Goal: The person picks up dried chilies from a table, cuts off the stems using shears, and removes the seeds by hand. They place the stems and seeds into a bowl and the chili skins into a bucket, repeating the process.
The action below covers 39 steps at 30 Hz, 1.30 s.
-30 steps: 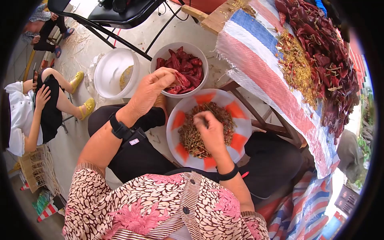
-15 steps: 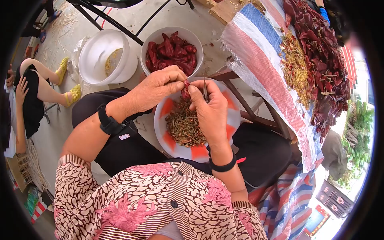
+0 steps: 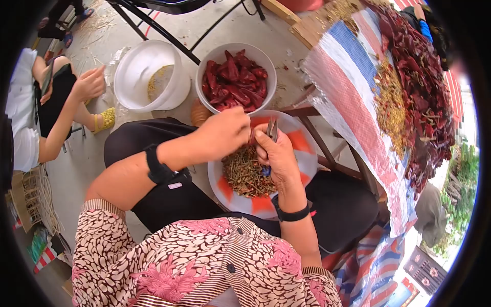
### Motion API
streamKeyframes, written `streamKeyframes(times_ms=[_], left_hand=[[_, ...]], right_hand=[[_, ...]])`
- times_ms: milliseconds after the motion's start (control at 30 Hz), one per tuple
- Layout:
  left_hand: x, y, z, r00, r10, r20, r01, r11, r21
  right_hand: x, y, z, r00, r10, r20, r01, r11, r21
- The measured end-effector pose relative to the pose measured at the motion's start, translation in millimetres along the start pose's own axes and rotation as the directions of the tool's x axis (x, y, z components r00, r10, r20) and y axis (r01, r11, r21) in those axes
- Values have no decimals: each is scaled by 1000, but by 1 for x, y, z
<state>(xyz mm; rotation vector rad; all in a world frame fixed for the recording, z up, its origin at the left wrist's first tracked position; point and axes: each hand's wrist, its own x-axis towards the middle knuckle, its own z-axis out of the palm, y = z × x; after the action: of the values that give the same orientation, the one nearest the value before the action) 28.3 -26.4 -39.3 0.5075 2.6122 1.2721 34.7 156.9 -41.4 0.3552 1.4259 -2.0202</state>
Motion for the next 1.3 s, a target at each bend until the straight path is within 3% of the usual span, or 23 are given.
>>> streamKeyframes(times_ms=[67,100,200,233,333,367,567,667,833,933,1033,1133,1200,1233,1300], left_hand=[[-5,0,12,999,47,27,-51,985,167],[-7,1,16,996,44,79,-57,985,166],[-9,-10,29,987,155,35,-159,960,230],[-7,-9,24,983,136,121,-165,948,271],[-8,-10,22,978,110,178,-174,902,396],[-9,-8,20,967,96,236,-187,896,403],[-13,0,16,835,-12,551,-251,882,400],[-12,4,17,762,-70,643,-250,885,393],[-15,4,19,726,-41,686,-296,883,365],[-16,8,13,735,-34,677,-288,889,357],[-18,5,16,742,-24,669,-296,885,360],[-17,7,9,720,-8,693,-343,865,366],[-18,8,7,730,13,684,-345,870,351],[-19,6,9,750,28,661,-329,882,336],[-19,3,13,779,39,625,-318,885,341]], right_hand=[[15,11,-6,990,-9,-139,-48,915,-401],[29,24,-15,981,-151,-121,62,839,-541],[54,19,-19,992,-69,-109,-13,788,-615],[71,29,-27,969,-248,-4,175,694,-698],[100,21,-22,944,-327,51,223,516,-827],[109,17,-15,947,-321,21,172,449,-877],[186,32,1,897,-403,182,241,99,-966],[205,40,24,893,-424,152,213,101,-972],[210,42,59,955,-276,108,95,-60,-994],[209,47,64,965,-239,104,88,-77,-993],[203,50,59,933,-347,95,113,32,-993],[214,59,34,961,-257,106,216,452,-866],[205,59,29,949,-304,85,244,533,-810],[198,57,30,940,-333,75,264,570,-778],[189,55,30,921,-381,78,266,471,-841]])
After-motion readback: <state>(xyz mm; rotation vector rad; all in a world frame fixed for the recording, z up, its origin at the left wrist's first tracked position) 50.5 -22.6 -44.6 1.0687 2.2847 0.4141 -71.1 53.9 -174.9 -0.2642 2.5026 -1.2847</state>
